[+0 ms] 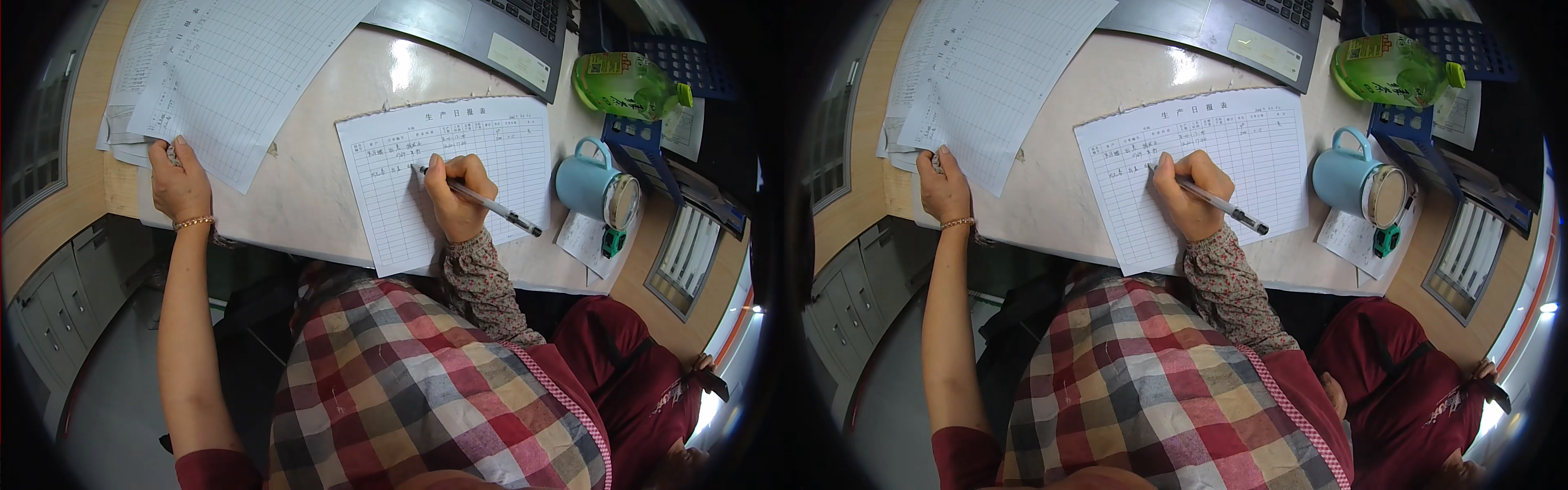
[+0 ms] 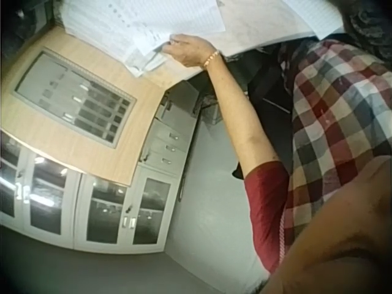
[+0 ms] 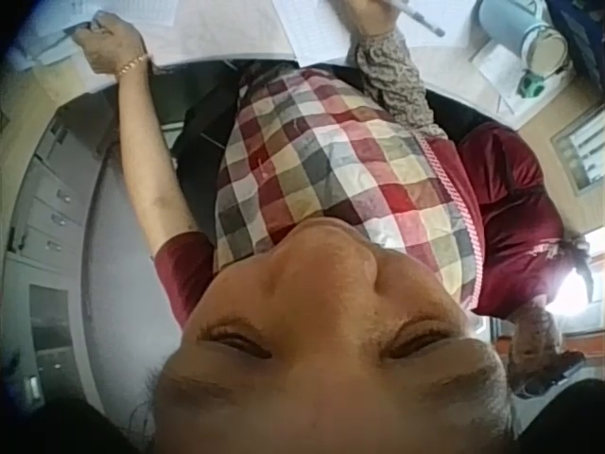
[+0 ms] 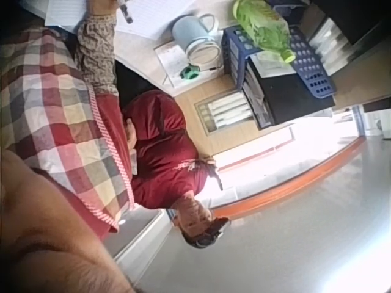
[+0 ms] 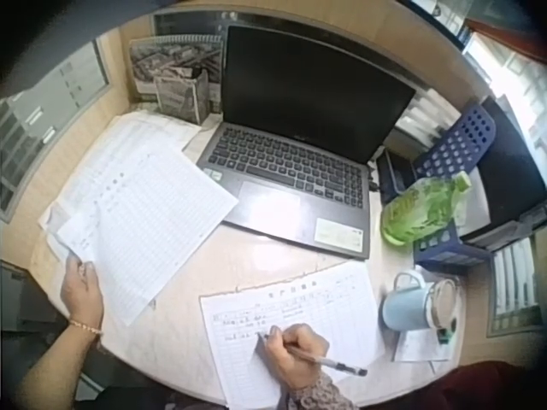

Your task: The person is filling out a production daily report using a pen at a desk.

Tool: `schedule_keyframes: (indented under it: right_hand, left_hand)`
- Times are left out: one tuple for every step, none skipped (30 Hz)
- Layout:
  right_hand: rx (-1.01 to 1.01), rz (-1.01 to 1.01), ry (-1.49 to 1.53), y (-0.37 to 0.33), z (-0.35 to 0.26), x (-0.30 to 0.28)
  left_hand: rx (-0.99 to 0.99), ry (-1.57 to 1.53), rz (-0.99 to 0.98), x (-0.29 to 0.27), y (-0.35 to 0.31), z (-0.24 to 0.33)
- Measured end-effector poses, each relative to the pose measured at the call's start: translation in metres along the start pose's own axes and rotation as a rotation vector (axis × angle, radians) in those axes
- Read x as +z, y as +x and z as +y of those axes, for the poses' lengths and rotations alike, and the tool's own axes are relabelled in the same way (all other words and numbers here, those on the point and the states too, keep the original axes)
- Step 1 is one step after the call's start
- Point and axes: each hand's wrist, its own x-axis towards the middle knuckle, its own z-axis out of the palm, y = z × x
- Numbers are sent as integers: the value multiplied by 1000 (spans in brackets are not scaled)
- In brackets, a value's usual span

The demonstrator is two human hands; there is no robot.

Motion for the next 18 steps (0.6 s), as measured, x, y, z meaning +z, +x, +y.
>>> schedule_keyframes:
  right_hand:
    - [0, 0, 0, 0, 0, 0]
    - [2, -11, 2, 0, 0, 0]
    - [4, -21, 3, 1, 0, 0]
    - [5, -22, 3, 0, 0, 0]
    - [9, -12, 5, 0, 0, 0]
    - [13, -2, 6, 0, 0, 0]
    - [13, -3, 7, 0, 0, 0]
    - [7, -11, 13, 0, 0, -1]
    - [1, -20, 20, 0, 0, -2]
    - [1, -19, 20, 0, 1, -1]
    - [-4, -14, 23, -1, 2, -1]
    - [-9, -9, 25, -1, 3, -1]
    - [-9, -10, 25, -1, 2, 0]
    - [-7, -1, 27, -1, 1, 0]
    - [-4, 8, 28, 0, 0, 1]
    - [-4, 7, 28, 0, 0, 0]
    - [-9, -5, 16, 0, 0, 0]
    - [-15, -16, 4, 0, 0, -1]
  left_hand:
    - [-2, 0, 1, 0, 0, 0]
    - [-1, 0, 1, 0, 1, 0]
    - [-1, -6, 2, -1, 1, 1]
    - [-2, -12, 3, -1, 0, 1]
    - [-2, -11, 2, -2, 0, 1]
    - [-3, -7, 1, -2, 0, 2]
    - [-5, -2, 1, -2, 0, 2]
    - [-5, -1, 2, -2, 0, 1]
    - [-4, -4, 2, -1, 0, 0]
    - [-2, -8, 2, -1, 0, 0]
    - [-1, -9, 2, -1, 0, 0]
    - [0, -4, 2, -2, 0, 1]
    - [0, 0, 3, -2, 0, 1]
    - [-1, 0, 3, -2, 0, 1]
    - [-1, -6, 3, -2, 0, 2]
    - [-1, -12, 1, -3, 0, 2]
    - [-2, -11, 1, -3, 0, 2]
    - [-9, -3, -6, -3, 0, 2]
